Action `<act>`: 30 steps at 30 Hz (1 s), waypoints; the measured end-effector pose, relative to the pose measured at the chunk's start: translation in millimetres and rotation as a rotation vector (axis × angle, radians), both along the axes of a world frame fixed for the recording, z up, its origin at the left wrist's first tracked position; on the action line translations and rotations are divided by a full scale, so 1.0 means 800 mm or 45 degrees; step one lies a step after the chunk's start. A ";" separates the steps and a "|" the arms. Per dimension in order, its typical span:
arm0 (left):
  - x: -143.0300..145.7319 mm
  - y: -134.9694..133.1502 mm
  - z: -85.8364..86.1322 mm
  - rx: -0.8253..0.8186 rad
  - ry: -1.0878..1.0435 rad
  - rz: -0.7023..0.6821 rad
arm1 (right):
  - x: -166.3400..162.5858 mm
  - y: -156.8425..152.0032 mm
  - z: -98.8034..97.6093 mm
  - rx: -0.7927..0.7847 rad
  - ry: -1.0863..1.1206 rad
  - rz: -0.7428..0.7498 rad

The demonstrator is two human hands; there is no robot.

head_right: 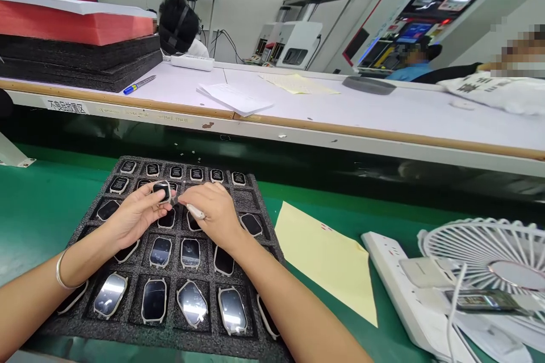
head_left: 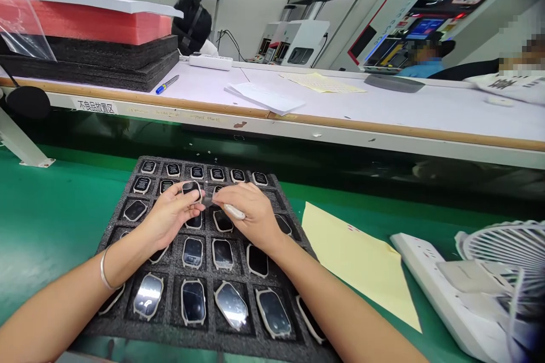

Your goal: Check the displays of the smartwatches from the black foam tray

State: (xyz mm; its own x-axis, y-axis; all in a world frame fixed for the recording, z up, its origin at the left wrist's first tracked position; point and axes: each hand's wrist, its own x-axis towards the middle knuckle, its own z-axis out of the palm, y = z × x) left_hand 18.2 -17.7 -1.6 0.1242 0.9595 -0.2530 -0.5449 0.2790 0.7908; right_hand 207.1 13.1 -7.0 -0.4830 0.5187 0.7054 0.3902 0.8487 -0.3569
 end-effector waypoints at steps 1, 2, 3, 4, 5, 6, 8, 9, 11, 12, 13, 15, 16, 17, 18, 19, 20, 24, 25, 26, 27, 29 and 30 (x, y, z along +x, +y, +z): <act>0.000 0.000 0.001 0.012 0.014 -0.006 | 0.001 0.000 -0.001 0.047 -0.039 -0.001; 0.001 -0.001 0.002 0.023 0.033 -0.004 | 0.000 0.000 -0.001 0.053 -0.051 -0.007; 0.002 -0.001 0.002 0.039 0.054 0.008 | -0.001 0.000 -0.003 0.014 -0.030 -0.013; 0.002 -0.002 0.003 0.062 0.075 0.032 | -0.003 -0.001 -0.004 -0.078 0.031 -0.030; 0.003 -0.002 0.003 0.091 0.099 0.069 | -0.006 -0.002 -0.004 -0.227 0.120 -0.062; 0.003 -0.002 0.003 0.127 0.126 0.116 | -0.008 -0.002 -0.005 -0.425 0.225 -0.101; 0.004 -0.001 0.001 0.210 0.188 0.211 | -0.014 -0.004 -0.004 -0.878 0.436 -0.147; 0.004 -0.001 -0.001 0.252 0.222 0.243 | -0.016 -0.006 -0.004 -1.078 0.517 -0.132; 0.005 0.000 -0.006 0.331 0.280 0.261 | -0.022 -0.009 -0.003 -1.320 0.623 -0.055; 0.006 0.000 -0.008 0.366 0.302 0.251 | -0.025 -0.011 -0.002 -1.367 0.663 -0.024; 0.007 0.000 -0.010 0.394 0.319 0.236 | -0.027 -0.012 -0.001 -1.386 0.696 -0.006; 0.009 -0.001 -0.011 0.418 0.331 0.201 | -0.030 -0.014 0.001 -1.378 0.736 -0.012; 0.010 -0.002 -0.011 0.413 0.331 0.178 | -0.030 -0.014 0.002 -1.357 0.746 -0.037; 0.010 -0.003 -0.010 0.395 0.331 0.147 | -0.029 -0.014 0.004 -1.326 0.748 -0.071; 0.010 -0.004 -0.009 0.368 0.328 0.107 | -0.026 -0.013 0.005 -1.290 0.747 -0.106; 0.009 -0.005 -0.007 0.336 0.320 0.061 | -0.023 -0.012 0.007 -1.254 0.745 -0.137; 0.009 -0.006 -0.006 0.307 0.306 0.016 | -0.019 -0.011 0.008 -1.224 0.745 -0.156; 0.008 -0.010 -0.005 0.268 0.248 -0.123 | -0.006 -0.009 0.013 -1.184 0.718 -0.143; 0.009 -0.011 -0.006 0.266 0.248 -0.152 | -0.004 -0.010 0.014 -1.177 0.698 -0.145; 0.009 -0.011 -0.006 0.260 0.249 -0.176 | -0.003 -0.010 0.014 -1.169 0.679 -0.148; 0.010 -0.012 -0.007 0.247 0.244 -0.187 | -0.002 -0.011 0.014 -1.166 0.665 -0.153; 0.011 -0.012 -0.008 0.210 0.221 -0.173 | -0.002 -0.011 0.014 -1.180 0.669 -0.153; 0.011 -0.012 -0.008 0.189 0.207 -0.159 | -0.002 -0.011 0.013 -1.200 0.679 -0.145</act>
State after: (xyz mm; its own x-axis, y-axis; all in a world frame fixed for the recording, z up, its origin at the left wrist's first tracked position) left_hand 26.8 -27.4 -7.8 0.2132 0.9674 -0.1368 -0.3755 0.2104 0.9026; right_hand 205.2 4.6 3.7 -0.1476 0.9835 0.1048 0.0514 0.1135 -0.9922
